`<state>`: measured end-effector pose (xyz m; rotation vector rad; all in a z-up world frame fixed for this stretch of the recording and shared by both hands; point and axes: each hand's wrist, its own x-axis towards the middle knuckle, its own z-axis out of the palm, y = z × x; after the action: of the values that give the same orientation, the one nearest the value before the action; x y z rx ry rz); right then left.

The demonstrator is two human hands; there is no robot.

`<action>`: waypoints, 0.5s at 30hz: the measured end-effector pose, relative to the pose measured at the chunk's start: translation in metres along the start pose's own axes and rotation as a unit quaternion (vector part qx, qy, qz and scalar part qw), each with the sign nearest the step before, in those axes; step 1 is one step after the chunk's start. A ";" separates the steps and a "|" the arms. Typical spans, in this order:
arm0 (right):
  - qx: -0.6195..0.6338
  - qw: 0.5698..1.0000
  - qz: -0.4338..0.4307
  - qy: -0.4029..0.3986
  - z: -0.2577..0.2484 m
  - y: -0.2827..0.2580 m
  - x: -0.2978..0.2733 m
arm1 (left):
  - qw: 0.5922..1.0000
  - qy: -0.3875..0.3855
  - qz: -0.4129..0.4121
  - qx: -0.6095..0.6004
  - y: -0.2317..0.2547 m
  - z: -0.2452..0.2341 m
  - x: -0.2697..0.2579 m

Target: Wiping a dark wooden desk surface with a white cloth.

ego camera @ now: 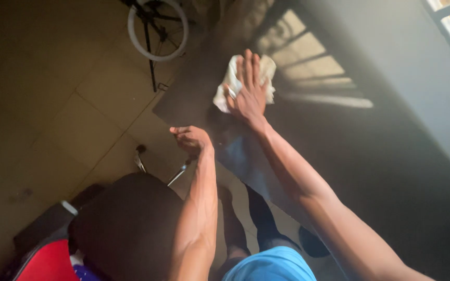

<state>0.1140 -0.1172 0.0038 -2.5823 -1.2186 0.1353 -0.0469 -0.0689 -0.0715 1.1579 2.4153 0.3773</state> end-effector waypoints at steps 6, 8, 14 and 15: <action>-0.026 0.994 -0.052 0.090 0.042 -0.036 0.065 | 0.965 0.230 0.022 0.123 0.009 0.005 -0.004; -0.003 0.997 -0.082 0.010 0.046 -0.061 0.057 | 0.970 0.198 -0.001 0.141 0.005 0.003 0.000; 0.085 0.961 -0.242 -0.106 -0.012 -0.045 -0.012 | 0.912 0.162 0.270 0.261 -0.080 0.062 0.031; 0.135 0.953 -0.218 -0.163 -0.039 -0.040 -0.021 | 0.874 0.147 0.280 0.369 -0.096 0.077 0.041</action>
<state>0.0793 -0.1178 0.0522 -2.0526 -1.7191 0.6063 -0.0965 -0.0913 -0.1896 2.2971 2.4973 -0.2775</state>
